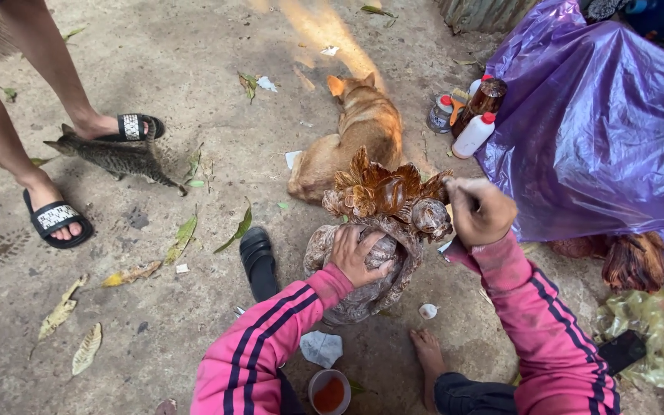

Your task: Hand-polishing an intricate wooden sculpture using a small piece of sandpaper or cloth to smooth the detailed carvings.

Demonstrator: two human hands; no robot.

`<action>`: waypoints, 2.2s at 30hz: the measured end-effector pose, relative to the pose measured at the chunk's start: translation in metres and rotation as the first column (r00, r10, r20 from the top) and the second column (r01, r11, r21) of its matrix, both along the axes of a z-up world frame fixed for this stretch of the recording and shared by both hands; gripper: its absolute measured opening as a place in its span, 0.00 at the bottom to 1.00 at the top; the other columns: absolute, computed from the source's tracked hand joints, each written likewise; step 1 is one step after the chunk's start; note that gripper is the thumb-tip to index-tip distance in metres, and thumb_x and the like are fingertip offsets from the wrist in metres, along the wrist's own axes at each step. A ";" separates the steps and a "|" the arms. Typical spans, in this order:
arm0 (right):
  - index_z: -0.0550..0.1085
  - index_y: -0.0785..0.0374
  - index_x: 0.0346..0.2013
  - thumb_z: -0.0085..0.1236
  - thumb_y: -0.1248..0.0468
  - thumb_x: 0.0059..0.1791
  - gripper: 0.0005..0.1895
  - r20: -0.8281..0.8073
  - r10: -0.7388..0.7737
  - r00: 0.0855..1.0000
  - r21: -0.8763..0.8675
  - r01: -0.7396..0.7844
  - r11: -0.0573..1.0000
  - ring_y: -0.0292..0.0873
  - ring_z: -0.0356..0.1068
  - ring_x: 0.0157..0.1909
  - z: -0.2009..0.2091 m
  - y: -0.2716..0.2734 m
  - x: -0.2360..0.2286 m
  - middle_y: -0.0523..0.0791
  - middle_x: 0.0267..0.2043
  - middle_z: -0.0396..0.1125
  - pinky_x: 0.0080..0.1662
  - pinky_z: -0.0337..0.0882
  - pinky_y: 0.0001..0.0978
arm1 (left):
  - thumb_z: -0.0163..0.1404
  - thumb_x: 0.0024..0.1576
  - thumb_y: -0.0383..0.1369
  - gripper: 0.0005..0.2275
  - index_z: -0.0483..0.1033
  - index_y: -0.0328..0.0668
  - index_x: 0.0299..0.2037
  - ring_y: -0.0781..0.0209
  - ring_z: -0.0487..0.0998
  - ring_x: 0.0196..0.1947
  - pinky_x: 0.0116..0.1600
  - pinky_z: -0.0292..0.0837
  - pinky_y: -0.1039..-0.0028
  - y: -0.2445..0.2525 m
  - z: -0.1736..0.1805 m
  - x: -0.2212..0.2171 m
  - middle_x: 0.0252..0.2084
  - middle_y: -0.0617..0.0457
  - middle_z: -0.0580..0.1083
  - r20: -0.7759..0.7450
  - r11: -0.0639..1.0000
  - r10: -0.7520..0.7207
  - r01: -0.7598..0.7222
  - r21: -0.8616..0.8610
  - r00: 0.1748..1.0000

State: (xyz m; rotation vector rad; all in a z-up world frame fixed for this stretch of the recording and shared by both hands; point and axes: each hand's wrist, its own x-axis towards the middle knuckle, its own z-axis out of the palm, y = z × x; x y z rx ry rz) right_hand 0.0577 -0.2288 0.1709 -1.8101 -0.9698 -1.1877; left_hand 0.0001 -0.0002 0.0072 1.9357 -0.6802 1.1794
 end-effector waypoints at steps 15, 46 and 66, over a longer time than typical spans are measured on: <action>0.80 0.66 0.39 0.57 0.73 0.53 0.05 0.167 0.185 0.968 -0.460 -0.089 0.883 0.57 0.73 0.36 0.101 0.019 -0.045 0.54 0.40 0.74 0.40 0.74 0.45 | 0.56 0.50 0.53 0.27 0.71 0.54 0.58 0.40 0.75 0.42 0.55 0.66 0.47 0.000 -0.011 0.003 0.41 0.43 0.68 -0.012 1.000 0.011 -0.011 0.019 1.000; 0.78 0.49 0.30 0.61 0.56 0.53 0.07 0.294 0.016 0.956 -0.700 0.204 0.684 0.42 0.62 0.42 0.111 0.021 -0.017 0.36 0.36 0.71 0.52 0.61 0.42 | 0.54 0.52 0.53 0.27 0.70 0.53 0.58 0.39 0.75 0.43 0.54 0.67 0.45 -0.005 -0.020 0.006 0.41 0.42 0.67 -0.008 0.998 0.051 -0.051 0.022 0.999; 0.79 0.52 0.34 0.59 0.60 0.54 0.06 0.293 0.040 0.955 -0.515 0.122 0.849 0.48 0.64 0.38 0.079 -0.010 0.008 0.42 0.38 0.70 0.46 0.64 0.45 | 0.55 0.51 0.53 0.27 0.70 0.54 0.60 0.39 0.75 0.43 0.55 0.66 0.46 -0.004 -0.020 0.006 0.42 0.43 0.67 -0.002 1.000 0.016 -0.016 0.013 1.000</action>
